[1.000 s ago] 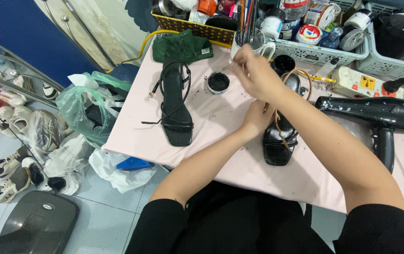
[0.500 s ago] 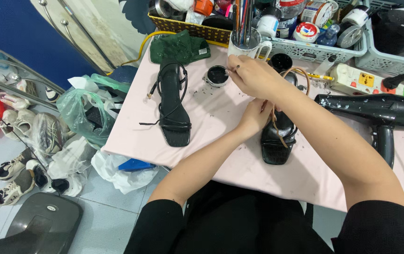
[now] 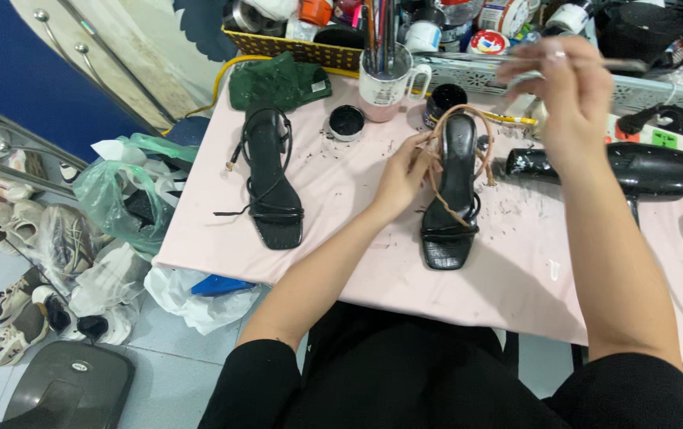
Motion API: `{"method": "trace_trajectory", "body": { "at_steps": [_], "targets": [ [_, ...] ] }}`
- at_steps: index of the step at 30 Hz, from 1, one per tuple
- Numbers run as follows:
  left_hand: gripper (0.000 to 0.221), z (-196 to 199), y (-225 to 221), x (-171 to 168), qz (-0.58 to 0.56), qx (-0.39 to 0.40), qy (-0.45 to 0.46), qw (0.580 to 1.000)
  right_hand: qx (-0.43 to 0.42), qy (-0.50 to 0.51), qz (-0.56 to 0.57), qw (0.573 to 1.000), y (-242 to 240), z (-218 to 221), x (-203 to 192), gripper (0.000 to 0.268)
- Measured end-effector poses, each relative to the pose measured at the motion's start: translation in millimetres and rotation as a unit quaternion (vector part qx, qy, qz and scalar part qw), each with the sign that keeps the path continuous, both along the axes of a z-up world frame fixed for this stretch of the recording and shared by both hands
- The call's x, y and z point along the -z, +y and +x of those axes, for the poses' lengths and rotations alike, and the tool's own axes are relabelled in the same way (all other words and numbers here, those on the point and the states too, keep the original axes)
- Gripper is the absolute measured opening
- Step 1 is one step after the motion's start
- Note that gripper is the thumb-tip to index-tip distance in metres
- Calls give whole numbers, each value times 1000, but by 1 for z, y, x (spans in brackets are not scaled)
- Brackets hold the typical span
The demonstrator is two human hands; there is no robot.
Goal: The person applies a substance to the straps of a black sandal with a small brush, dries it using a hairdryer, and then repeats the application and drying process on the heel area of the same sandal.
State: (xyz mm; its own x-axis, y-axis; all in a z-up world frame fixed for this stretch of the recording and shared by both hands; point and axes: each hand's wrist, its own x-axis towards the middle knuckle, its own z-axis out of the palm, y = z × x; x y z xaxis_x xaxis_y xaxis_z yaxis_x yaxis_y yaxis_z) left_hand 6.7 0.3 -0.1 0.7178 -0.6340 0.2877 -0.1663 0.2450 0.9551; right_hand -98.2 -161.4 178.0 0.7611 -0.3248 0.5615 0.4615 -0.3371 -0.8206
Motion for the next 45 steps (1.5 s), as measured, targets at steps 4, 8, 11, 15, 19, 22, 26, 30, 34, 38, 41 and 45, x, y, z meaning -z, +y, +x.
{"method": "trace_trajectory", "body": {
  "at_steps": [4, 8, 11, 15, 19, 22, 26, 30, 34, 38, 41, 45],
  "targets": [
    [35, 6, -4, 10, 27, 15, 56, 998, 42, 0, 27, 999, -23, -52, 19, 11],
    [34, 11, -3, 16, 32, 29, 56, 997, 100, 20, -60, 993, -32, -80, 44, 16],
    [34, 12, -6, 16, 19, 31, 95, 995, 93, 18, -198, 976, -30, -92, 53, 19],
    [35, 1, -9, 16, 13, 9, 87, 996, 100, 32, -377, 920, -27, -94, 47, 28],
    [35, 3, -12, 7, 5, 27, 91, 995, 45, 41, -460, 886, -19, -86, 40, 31],
    [35, 3, -9, 3, 19, 14, 67, 998, 11, 26, -465, 885, -16, -77, 38, 31],
    [36, 0, -4, 1, 29, 8, 94, 995, -26, 18, -475, 879, -20, -69, 35, 30],
    [37, 2, -2, -2, 45, 9, 102, 994, -43, 34, -455, 889, -25, -66, 33, 29],
    [40, 1, 0, -3, 48, 26, 149, 987, -55, 56, -467, 881, -31, -60, 31, 27],
    [40, 5, 1, 0, 55, 22, 135, 989, -42, 49, -427, 902, -32, -56, 27, 26],
    [42, 5, 3, 3, 57, 27, 136, 989, -55, 58, -428, 900, -32, -52, 26, 28],
    [42, 7, 3, 3, 61, 30, 165, 984, -60, 53, -415, 906, -32, -46, 26, 28]
  ]
}}
